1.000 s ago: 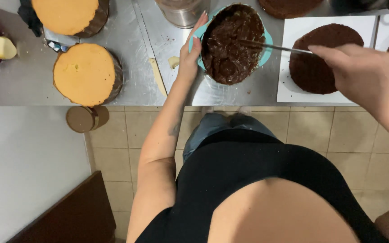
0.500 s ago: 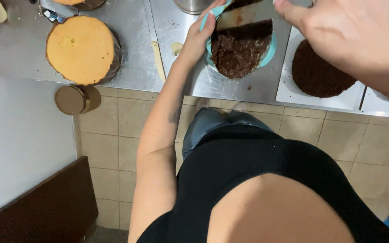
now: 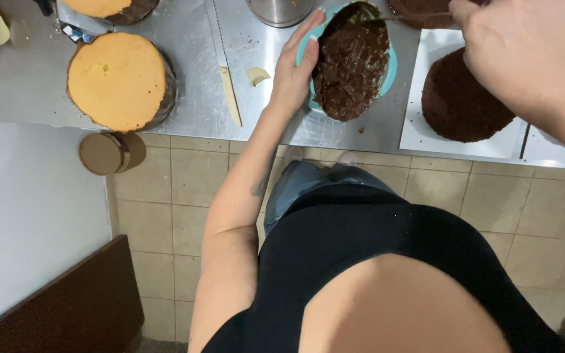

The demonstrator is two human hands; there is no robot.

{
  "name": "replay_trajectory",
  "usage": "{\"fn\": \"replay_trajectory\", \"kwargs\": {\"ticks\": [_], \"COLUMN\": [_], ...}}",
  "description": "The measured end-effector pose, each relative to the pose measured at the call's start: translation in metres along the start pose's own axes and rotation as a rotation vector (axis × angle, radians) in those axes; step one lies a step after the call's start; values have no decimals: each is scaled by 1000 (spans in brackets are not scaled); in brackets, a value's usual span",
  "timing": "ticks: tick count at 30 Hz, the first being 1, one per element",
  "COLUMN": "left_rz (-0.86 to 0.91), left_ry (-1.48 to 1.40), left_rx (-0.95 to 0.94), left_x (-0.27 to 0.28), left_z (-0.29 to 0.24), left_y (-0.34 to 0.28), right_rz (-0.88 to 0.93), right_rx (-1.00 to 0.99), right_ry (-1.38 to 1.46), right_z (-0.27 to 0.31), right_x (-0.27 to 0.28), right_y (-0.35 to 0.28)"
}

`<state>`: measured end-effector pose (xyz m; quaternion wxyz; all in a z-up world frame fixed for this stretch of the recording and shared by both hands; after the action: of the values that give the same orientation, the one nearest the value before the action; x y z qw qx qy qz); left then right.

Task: Applying chocolate frosting to cake layers and spreading it evenly with an offset spatula.

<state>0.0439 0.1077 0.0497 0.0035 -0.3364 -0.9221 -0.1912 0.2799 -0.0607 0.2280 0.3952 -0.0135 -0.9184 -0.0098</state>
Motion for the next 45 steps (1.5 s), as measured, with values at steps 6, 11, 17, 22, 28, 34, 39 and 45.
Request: {"fn": "replay_trajectory", "kwargs": {"ticks": [6,11,17,22,28,34,39,45], "left_rz": [-20,45,97,133,30,25,25,74], "left_ry": [-42,-79,-55,-12,237,224,188,261], "left_rx": [22,65,48,-23,118,101,148,125], "left_x": [4,12,13,8,-4,-5,1,-2], "left_z": [12,8,7,4,16,11,13,3], "left_y": [-3,2,5,5,-8,-11,-10,-5], "right_rz": [241,-103,-106,22,-21,336,341,-394], "right_rx": [-28,11,101,-1,-23,-88,-116,-51], "right_ry": [17,-185,-21,-41,-9,288,281,11], "right_z": [0,-14,-7,-3,-6,0,-6,9], "right_x": [-3,52,76,43,11,-17,5,25], "right_y": [-20,-15,10,1,-7,-17,-26,5]}}
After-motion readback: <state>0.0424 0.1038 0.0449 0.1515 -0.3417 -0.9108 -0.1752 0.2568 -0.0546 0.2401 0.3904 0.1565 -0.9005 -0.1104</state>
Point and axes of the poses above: each hand's wrist, its own y-axis towards the middle knuckle, its own x-axis out of the back of the hand, z = x × y, the point moved 1 cm from there along y, towards the middle knuckle, and after that the axes turned 5 degrees about -x, right-handed, at the moved point
